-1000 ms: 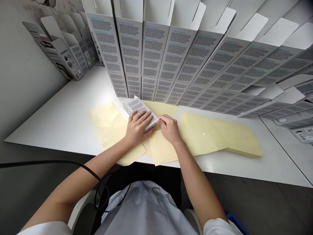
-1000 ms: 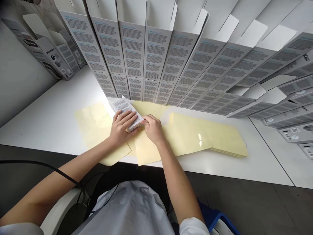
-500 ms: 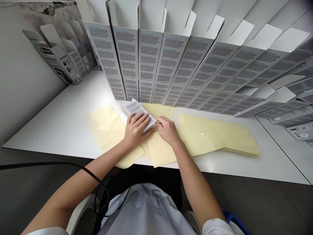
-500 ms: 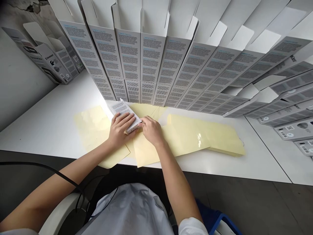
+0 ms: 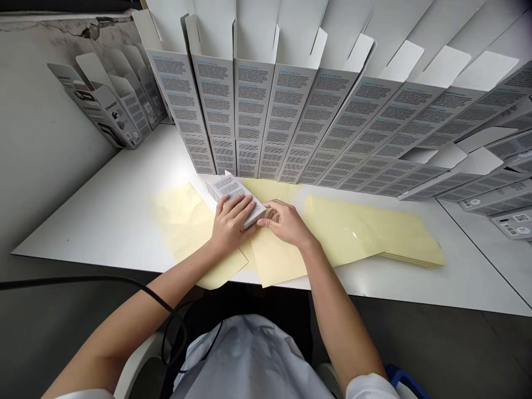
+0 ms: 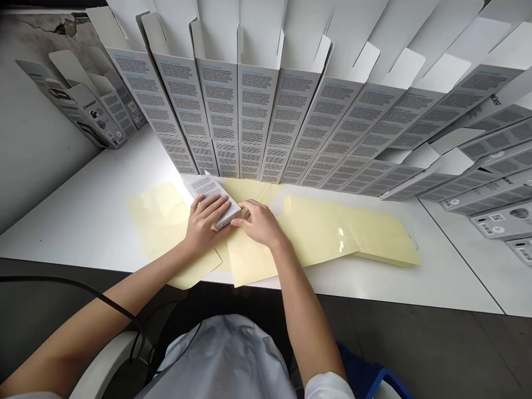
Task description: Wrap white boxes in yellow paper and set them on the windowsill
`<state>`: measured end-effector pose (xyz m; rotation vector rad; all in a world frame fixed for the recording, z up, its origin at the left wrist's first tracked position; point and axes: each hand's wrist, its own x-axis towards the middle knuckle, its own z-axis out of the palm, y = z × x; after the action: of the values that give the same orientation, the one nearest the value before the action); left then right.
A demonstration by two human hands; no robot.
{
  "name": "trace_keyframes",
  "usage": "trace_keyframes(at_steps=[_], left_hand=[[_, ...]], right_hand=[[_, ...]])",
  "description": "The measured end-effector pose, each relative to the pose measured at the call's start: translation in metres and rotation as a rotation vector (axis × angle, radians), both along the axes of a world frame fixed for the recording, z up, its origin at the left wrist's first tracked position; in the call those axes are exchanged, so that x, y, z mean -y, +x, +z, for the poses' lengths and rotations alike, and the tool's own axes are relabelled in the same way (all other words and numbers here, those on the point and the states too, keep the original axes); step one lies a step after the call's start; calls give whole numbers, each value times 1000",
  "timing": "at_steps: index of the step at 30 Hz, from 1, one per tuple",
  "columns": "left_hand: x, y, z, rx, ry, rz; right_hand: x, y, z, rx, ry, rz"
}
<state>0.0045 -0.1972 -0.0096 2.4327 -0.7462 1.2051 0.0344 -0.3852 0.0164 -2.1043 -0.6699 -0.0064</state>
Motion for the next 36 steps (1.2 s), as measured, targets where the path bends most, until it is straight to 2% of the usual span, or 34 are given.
trace_keyframes(at_steps=[3, 6, 11, 16, 19, 21, 23, 25, 27, 29, 31, 33, 36], left_hand=[[-1, 0, -1, -17, -9, -9], [-1, 0, -1, -33, -26, -11], [1, 0, -1, -8, -21, 8], [0, 0, -3, -22, -4, 6], [-3, -3, 6, -78, -37, -44], [-8, -7, 19, -122, -166, -30], [-15, -11, 34, -205, -413, 84], [-21, -14, 46, -426, -719, 248], [-24, -16, 51, -695, -956, 338], [-23, -17, 52, -882, -1098, 332], [-16, -16, 51, -978, -1189, 268], [-6, -16, 52, -989, -1254, 213], [13, -19, 62, -885, -1283, 137]], right_hand=[[-6, -4, 5, -56, 61, -65], [-18, -7, 3, -147, 210, -167], [-25, -2, -4, -341, 447, -194], [-21, 2, 0, -348, 396, -227], [-22, -1, 2, -375, 358, -238], [-24, -4, 2, -423, 366, -223], [-27, -7, 0, -493, 417, -195], [-29, -9, -4, -539, 487, -189], [-31, -11, -9, -524, 505, -205], [-31, -13, -15, -472, 490, -202], [-28, -17, -18, -400, 463, -176], [-22, -23, -15, -303, 409, -156], [-2, -39, 0, -162, 309, -146]])
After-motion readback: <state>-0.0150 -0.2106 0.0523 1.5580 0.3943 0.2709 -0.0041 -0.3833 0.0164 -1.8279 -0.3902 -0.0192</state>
